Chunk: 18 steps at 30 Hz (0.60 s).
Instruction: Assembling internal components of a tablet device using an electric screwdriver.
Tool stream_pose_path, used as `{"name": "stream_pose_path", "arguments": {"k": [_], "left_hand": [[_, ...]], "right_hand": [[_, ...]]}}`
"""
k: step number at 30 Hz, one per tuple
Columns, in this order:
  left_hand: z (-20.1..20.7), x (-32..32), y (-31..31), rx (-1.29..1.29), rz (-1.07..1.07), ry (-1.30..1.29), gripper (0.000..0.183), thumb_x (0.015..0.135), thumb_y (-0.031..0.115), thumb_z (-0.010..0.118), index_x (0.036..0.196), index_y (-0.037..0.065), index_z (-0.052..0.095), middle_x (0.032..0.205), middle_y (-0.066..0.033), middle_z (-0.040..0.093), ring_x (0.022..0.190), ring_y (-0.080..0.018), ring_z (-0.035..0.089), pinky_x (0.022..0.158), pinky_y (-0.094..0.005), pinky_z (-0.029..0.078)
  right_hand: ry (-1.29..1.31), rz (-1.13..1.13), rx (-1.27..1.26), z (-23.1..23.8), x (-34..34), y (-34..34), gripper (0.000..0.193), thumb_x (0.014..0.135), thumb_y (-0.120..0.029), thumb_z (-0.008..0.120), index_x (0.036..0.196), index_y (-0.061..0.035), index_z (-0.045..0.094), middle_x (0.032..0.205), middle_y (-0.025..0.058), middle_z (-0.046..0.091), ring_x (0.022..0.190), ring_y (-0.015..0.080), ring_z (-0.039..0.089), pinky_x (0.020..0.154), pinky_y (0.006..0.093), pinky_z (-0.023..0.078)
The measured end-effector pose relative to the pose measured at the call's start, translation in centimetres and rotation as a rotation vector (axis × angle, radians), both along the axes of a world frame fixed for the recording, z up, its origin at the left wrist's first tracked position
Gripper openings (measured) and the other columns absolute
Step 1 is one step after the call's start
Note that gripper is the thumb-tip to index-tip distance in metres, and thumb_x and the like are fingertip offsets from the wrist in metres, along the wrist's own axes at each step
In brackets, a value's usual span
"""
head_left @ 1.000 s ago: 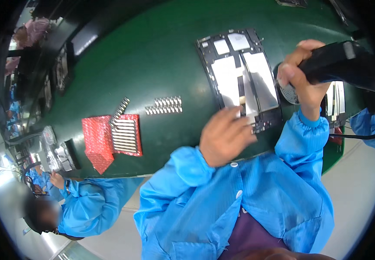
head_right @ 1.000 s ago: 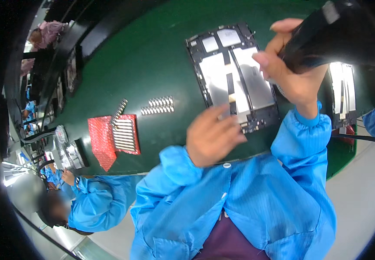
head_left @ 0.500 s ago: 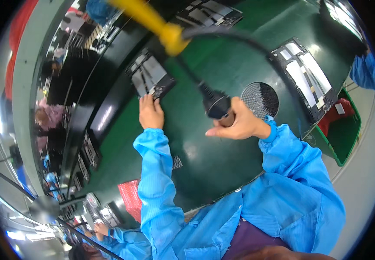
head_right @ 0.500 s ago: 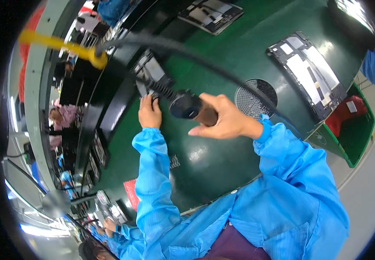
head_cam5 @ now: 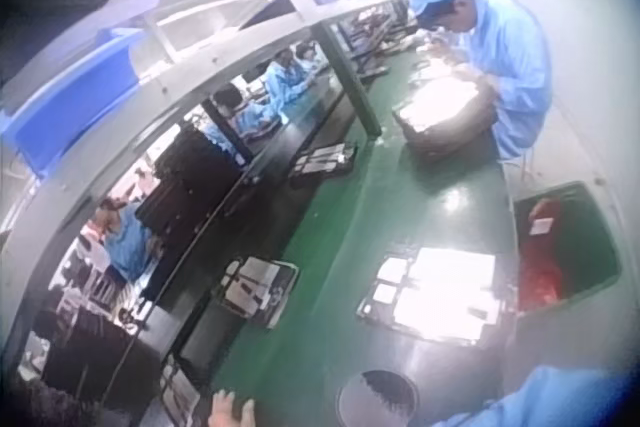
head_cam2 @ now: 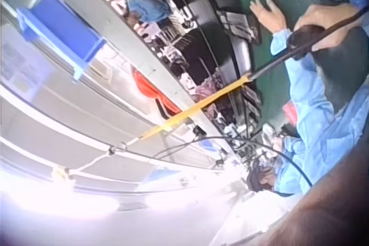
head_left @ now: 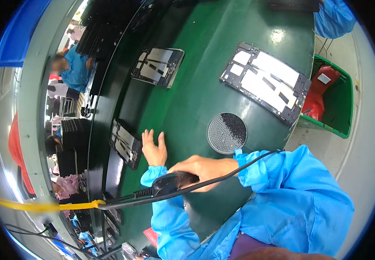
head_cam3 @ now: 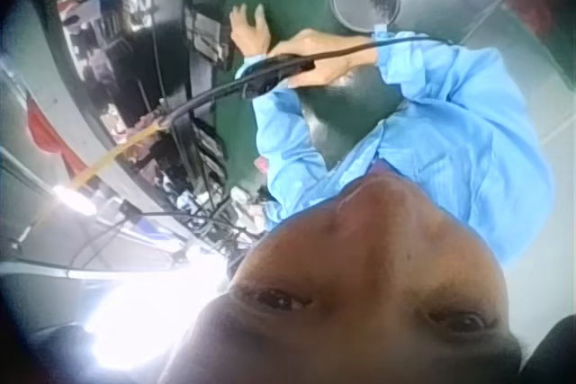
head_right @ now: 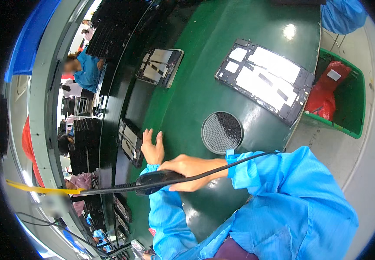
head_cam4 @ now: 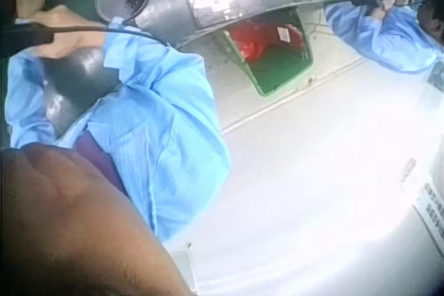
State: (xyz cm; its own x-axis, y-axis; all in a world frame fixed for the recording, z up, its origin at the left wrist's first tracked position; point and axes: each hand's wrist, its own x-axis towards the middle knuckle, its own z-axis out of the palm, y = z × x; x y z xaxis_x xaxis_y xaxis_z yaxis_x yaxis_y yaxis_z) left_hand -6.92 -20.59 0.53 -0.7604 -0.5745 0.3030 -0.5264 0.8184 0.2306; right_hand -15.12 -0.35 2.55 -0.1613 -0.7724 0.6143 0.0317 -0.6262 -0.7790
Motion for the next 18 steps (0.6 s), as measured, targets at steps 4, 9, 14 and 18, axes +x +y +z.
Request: {"name": "stream_pose_path", "arguments": {"k": [4,9,14,18], "left_hand": [[0.2,-4.5,0.3,0.038,-0.084,0.013,0.041,0.085,0.024,0.060,0.111,-0.007,0.057,0.127,-0.0301,0.045,0.123,-0.0415,0.039,0.102,-0.0439,0.033],[-1.5,-11.4,-1.4,0.099,-0.124,0.124,0.050,0.085,0.028,0.061,0.122,-0.004,0.050,0.136,-0.0271,0.036,0.130,-0.0403,0.030,0.106,-0.0468,0.026],[-0.9,-14.7,-6.3,-0.106,-0.123,-0.178,0.073,0.069,0.044,0.073,0.124,0.002,0.047,0.135,-0.0194,0.041,0.128,-0.0399,0.032,0.102,-0.0547,0.028],[1.6,-14.8,-9.1,-0.366,-0.390,-0.120,0.068,0.065,0.028,0.073,0.123,0.005,0.047,0.129,-0.0153,0.047,0.122,-0.0351,0.040,0.100,-0.0532,0.032]], "right_hand": [[-0.068,0.181,0.150,1.2,0.9,0.1,0.046,0.072,-0.015,0.067,0.111,0.0009,0.048,0.070,0.0183,0.058,0.061,0.0336,0.058,0.054,0.0394,0.043],[0.033,0.182,0.179,-0.4,1.4,-0.2,0.051,0.077,-0.019,0.068,0.119,-0.0037,0.043,0.076,0.0139,0.064,0.064,0.0310,0.063,0.056,0.0372,0.049],[-0.050,0.070,0.135,-1.3,1.4,-0.5,0.049,0.075,-0.016,0.067,0.116,-0.0032,0.044,0.070,0.0174,0.059,0.061,0.0365,0.059,0.053,0.0428,0.045],[-0.075,0.060,0.143,-1.5,1.4,-0.7,0.050,0.073,-0.012,0.068,0.117,-0.0026,0.046,0.072,0.0148,0.061,0.061,0.0340,0.060,0.053,0.0400,0.047]]}}
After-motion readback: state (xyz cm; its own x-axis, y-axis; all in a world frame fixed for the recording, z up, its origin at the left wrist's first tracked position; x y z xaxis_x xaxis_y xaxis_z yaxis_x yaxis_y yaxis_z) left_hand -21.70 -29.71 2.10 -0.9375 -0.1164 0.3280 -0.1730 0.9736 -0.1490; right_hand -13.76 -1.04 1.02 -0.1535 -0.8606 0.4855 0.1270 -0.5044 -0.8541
